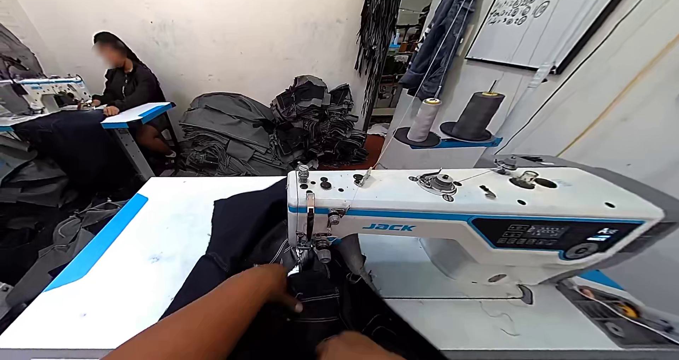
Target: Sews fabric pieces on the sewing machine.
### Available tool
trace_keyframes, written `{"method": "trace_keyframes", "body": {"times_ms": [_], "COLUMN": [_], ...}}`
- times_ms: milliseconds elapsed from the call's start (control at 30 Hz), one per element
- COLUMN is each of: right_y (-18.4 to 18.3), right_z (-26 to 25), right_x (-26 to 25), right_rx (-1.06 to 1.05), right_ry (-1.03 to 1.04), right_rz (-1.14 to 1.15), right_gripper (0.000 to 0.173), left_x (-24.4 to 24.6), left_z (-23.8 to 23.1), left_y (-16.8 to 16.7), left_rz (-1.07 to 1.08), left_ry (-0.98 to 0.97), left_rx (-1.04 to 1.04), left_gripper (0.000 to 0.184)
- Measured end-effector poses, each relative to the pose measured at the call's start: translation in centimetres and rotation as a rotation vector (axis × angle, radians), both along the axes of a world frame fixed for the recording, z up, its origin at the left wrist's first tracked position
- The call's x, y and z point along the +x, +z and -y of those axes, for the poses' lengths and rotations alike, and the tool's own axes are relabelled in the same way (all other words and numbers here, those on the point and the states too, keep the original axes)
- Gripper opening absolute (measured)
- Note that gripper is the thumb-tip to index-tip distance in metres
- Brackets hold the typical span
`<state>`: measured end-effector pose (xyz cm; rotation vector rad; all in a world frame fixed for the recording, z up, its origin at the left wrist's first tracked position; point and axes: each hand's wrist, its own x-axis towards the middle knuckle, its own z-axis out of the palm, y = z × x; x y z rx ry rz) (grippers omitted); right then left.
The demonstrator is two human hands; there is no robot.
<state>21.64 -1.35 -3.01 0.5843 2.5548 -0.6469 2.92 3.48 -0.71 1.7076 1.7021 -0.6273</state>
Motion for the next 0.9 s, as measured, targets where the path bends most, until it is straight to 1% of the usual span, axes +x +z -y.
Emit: {"method": "trace_keyframes", "body": {"times_ms": [67, 133, 167, 200, 233, 267, 300, 367, 433, 467, 500, 567, 600, 633, 667, 700, 767, 800, 833, 867, 900], "right_y": [0.9, 0.8, 0.4, 0.0, -0.4, -0.7, -0.8, -0.2, 1.2, 1.7, 1.9, 1.5, 1.1, 0.3, -0.5, -1.0, -0.8, -1.1, -2.2, -4.0, -5.8], "right_z": [-2.2, -4.9, -6.2, -7.4, -8.3, -9.0, -9.4, -9.7, -9.2, -8.7, -8.3, -8.2, -8.6, -9.1, -9.4, -9.3, -7.6, -6.4, -5.3, -4.7, -4.6], "right_x": [-1.3, -2.3, -2.5, -2.7, -2.9, -3.1, -3.3, -4.0, -5.0, -5.3, -5.5, -5.4, -5.3, -5.4, -5.5, -5.6, -6.0, -5.7, -5.0, -4.1, -3.3], "right_rx": [0.063, 0.104, 0.068, -0.007, -0.080, -0.131, -0.141, -0.101, 0.001, 0.078, 0.155, 0.287, 0.341, 0.400, 0.461, 0.508, 0.521, 0.529, 0.537, 0.549, 0.504], "right_ry": [-0.110, -0.270, -0.349, -0.409, -0.440, -0.436, -0.398, -0.293, -0.259, -0.285, -0.358, -0.552, -0.619, -0.654, -0.658, -0.643, -0.570, -0.535, -0.491, -0.436, -0.403], "right_rz": [-0.067, -0.180, -0.222, -0.233, -0.221, -0.185, -0.132, 0.025, 0.243, 0.340, 0.419, 0.478, 0.497, 0.504, 0.495, 0.473, 0.405, 0.273, 0.075, -0.133, -0.258], "right_gripper": [0.024, 0.025, 0.032, 0.044, 0.059, 0.070, 0.071, 0.055, 0.049, 0.048, 0.048, 0.048, 0.047, 0.047, 0.047, 0.047, 0.047, 0.045, 0.042, 0.042, 0.045], "left_x": [-0.7, -1.8, -2.1, -2.4, -2.6, -2.8, -3.1, -3.5, -3.4, -3.1, -2.8, -1.8, -1.3, -0.7, -0.2, 0.2, 0.5, 0.5, 0.4, 0.3, 0.1], "left_z": [-1.4, -1.2, -0.7, -0.2, 0.2, 0.5, 0.6, 0.4, 0.2, 0.0, -0.2, -0.6, -0.8, -0.9, -1.0, -1.1, -1.1, -1.2, -1.4, -1.7, -2.0], "left_y": [-1.8, -4.3, -5.3, -6.0, -6.4, -6.4, -6.5, -6.6, -6.4, -6.3, -6.2, -6.1, -6.0, -5.7, -5.4, -5.2, -5.0, -4.9, -5.0, -5.1, -5.2], "left_rz": [0.237, 0.577, 0.739, 0.867, 0.953, 0.994, 0.995, 0.898, 0.778, 0.731, 0.697, 0.649, 0.611, 0.567, 0.519, 0.477, 0.416, 0.396, 0.381, 0.366, 0.353], "left_ry": [0.026, 0.155, 0.256, 0.351, 0.418, 0.449, 0.445, 0.378, 0.337, 0.334, 0.339, 0.344, 0.333, 0.320, 0.308, 0.297, 0.271, 0.253, 0.233, 0.215, 0.204], "left_rx": [0.071, 0.161, 0.168, 0.155, 0.145, 0.149, 0.172, 0.226, 0.283, 0.303, 0.316, 0.312, 0.295, 0.291, 0.294, 0.284, 0.275, 0.290, 0.309, 0.313, 0.296], "left_gripper": [0.060, 0.038, 0.032, 0.030, 0.031, 0.033, 0.035, 0.036, 0.040, 0.043, 0.048, 0.065, 0.071, 0.066, 0.056, 0.051, 0.048, 0.046, 0.043, 0.041, 0.042]}}
